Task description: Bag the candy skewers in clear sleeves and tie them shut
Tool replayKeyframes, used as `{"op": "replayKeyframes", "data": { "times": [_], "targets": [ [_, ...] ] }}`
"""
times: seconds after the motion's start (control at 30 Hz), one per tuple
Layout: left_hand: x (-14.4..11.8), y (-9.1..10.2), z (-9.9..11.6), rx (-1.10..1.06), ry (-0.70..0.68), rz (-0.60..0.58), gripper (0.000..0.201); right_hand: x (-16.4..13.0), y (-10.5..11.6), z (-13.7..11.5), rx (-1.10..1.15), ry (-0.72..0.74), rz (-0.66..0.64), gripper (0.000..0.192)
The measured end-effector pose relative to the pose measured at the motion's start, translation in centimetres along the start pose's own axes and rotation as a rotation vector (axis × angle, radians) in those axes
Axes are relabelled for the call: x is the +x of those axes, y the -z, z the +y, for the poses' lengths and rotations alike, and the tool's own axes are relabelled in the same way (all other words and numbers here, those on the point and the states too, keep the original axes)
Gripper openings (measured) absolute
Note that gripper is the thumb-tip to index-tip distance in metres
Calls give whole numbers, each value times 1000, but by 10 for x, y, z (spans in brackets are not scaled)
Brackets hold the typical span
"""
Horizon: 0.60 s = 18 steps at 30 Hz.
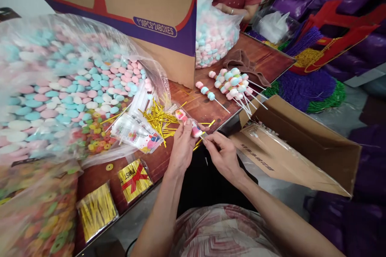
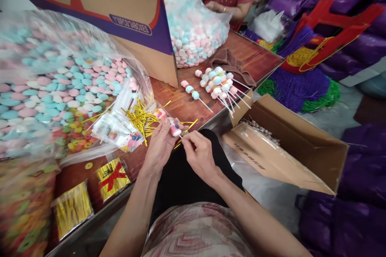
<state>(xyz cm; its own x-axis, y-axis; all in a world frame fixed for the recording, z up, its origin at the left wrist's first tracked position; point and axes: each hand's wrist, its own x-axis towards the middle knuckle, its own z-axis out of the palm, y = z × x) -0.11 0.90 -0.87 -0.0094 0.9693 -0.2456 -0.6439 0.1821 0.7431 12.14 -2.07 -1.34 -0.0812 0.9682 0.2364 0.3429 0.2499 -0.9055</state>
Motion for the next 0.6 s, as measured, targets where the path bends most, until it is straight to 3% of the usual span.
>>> {"op": "replayKeyframes", "data": {
  "times": [0.17,0.33,0.43,0.5,0.6],
  "targets": [
    [-5,-2,1,9,33,28,27,7,-16,-8,82,-46,70,18],
    [-1,9,14,-46,16,48,26,-5,-3,-6,64,-195,-154,26],
    [1,13,18,-81,17,75,24,-12,5,-2,100,-249,-215,26],
    [0,13,17,-89,43,71,22,-15,7,-1,71,-217,-219,23],
    [-1,10,15,-94,103,62,21,-14,2,0,-122,-25,-171,23]
  ]
}}
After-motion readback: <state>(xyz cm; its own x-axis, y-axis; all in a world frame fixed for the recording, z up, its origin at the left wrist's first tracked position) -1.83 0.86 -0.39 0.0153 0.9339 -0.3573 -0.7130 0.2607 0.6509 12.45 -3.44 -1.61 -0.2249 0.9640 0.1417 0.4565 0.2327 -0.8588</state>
